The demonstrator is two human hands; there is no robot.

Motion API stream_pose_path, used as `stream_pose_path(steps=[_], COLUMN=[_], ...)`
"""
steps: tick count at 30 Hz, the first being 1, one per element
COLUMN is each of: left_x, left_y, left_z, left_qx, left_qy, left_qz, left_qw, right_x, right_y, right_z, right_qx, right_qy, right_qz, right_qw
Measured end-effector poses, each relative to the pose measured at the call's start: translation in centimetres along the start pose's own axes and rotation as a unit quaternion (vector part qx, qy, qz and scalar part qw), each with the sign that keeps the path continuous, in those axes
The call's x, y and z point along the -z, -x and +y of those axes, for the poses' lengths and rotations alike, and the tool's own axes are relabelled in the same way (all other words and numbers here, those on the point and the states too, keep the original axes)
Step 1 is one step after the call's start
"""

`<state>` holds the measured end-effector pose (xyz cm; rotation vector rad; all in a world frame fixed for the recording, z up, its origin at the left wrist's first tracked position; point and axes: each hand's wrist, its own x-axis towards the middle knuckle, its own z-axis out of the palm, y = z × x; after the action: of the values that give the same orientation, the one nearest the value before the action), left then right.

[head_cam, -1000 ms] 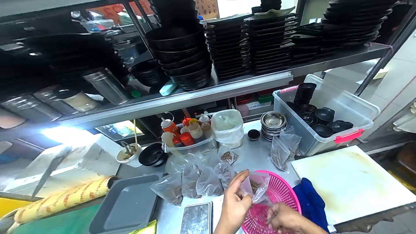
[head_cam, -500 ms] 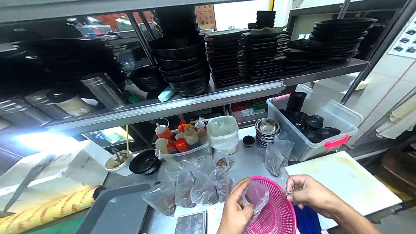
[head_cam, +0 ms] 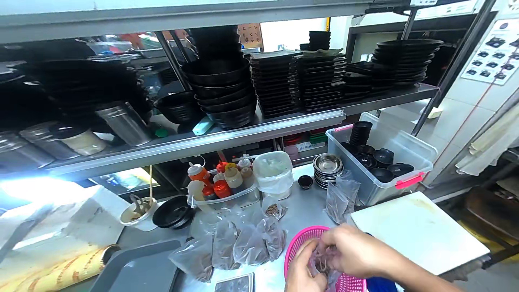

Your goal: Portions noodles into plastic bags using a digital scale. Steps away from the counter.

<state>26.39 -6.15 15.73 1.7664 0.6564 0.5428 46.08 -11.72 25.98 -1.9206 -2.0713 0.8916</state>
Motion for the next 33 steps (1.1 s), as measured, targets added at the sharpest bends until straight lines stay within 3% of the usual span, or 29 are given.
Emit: stream_pose_path(steps=[3,5,7,12,15,21,26,30,33], left_x=[0.0,0.0,0.1,0.4,0.1,0.0,-0.7,-0.6,0.1], left_y=[0.0,0.2,0.4,0.5,0.2,-0.2,-0.3,-0.5,-0.3], left_z=[-0.4,-0.5,-0.4,-0.4,-0.6,-1.3,-0.9,-0.5,-1.0], left_qx=[0.021,0.044,0.064,0.057,0.042,0.034,0.030,0.038,0.036], left_qy=[0.023,0.045,0.070,0.098,0.085,0.084,0.140,0.122,0.086], left_qz=[0.003,0.009,0.025,0.052,0.052,0.062,0.052,0.050,0.065], left_qw=[1.000,0.998,0.995,0.992,0.994,0.994,0.988,0.991,0.994], right_x=[-1.0,-1.6,-3.1,-10.8,-13.8,-11.9,-11.3,-13.3,-12.7], right_y=[0.5,1.3,2.0,2.6,1.5,2.2,1.9,0.6,1.1], right_z=[1.0,2.6,4.9,7.9,7.0,6.7,6.3,5.5,5.2], right_qx=[0.014,-0.005,-0.063,-0.137,-0.116,-0.128,-0.075,-0.072,-0.077], right_qy=[-0.070,-0.216,-0.273,-0.302,-0.333,-0.240,-0.310,-0.315,-0.202], right_qz=[0.057,0.151,0.211,0.172,0.248,0.329,0.270,0.337,0.333], right_qw=[0.996,0.965,0.937,0.928,0.903,0.904,0.909,0.885,0.918])
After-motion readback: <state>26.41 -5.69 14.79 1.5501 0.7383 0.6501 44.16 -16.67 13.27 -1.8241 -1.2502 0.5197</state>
